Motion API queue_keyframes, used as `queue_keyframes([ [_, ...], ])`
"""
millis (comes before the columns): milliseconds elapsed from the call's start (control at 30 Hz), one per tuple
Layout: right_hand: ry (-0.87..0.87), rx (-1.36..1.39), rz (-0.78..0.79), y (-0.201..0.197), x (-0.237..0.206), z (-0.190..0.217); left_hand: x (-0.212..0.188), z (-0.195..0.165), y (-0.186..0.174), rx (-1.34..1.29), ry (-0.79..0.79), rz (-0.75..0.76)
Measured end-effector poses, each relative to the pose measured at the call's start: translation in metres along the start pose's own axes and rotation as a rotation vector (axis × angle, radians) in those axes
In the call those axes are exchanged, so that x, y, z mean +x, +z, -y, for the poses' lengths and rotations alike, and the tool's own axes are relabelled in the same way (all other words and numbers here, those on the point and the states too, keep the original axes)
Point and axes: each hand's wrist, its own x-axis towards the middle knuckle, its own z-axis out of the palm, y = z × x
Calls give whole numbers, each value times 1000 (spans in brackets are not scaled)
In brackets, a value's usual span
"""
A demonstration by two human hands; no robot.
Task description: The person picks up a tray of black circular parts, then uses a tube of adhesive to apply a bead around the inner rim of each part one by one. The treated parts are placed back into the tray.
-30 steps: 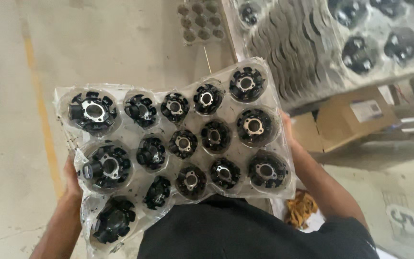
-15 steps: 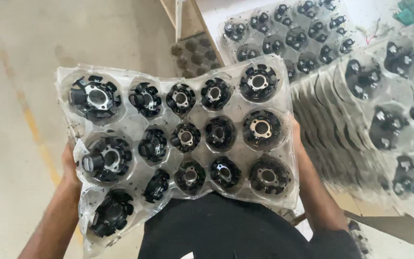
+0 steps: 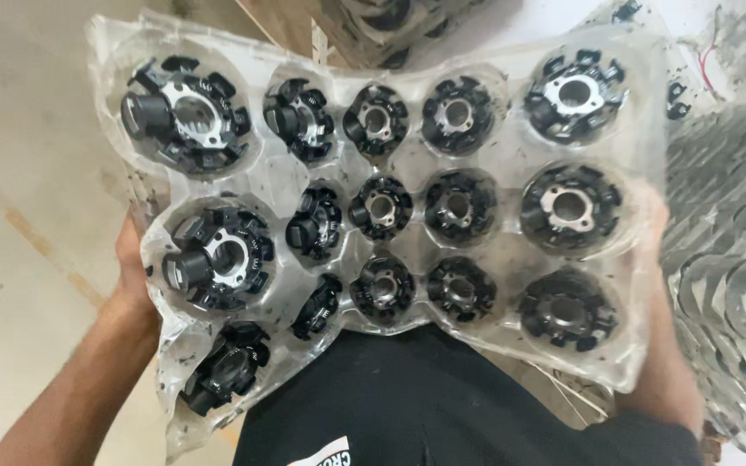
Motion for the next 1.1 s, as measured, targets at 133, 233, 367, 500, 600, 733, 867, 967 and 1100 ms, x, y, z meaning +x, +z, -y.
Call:
queue_keyframes([
  [133,-52,33,-73,-11,74,79,40,-76,2,24,75,86],
  [233,-86,40,-98,-8,108,113,69,-110,10,-74,228,301],
  [367,-114,32,-89,0,178,171,133,-167,21,-120,460,371],
  [500,-124,10,-69,14,255,216,179,-209,34,-170,544,335],
  [600,-140,8,-50,19,309,241,201,-233,54,-185,595,307],
  [733,-128,-8,-27,37,372,263,223,-253,88,-197,621,257],
  [867,-106,-27,14,62,430,266,235,-260,113,-210,640,189],
  [967,-69,-54,45,45,435,223,239,-211,144,-216,617,135],
  [1100,-20,-76,77,30,441,216,223,-181,170,-232,603,78],
])
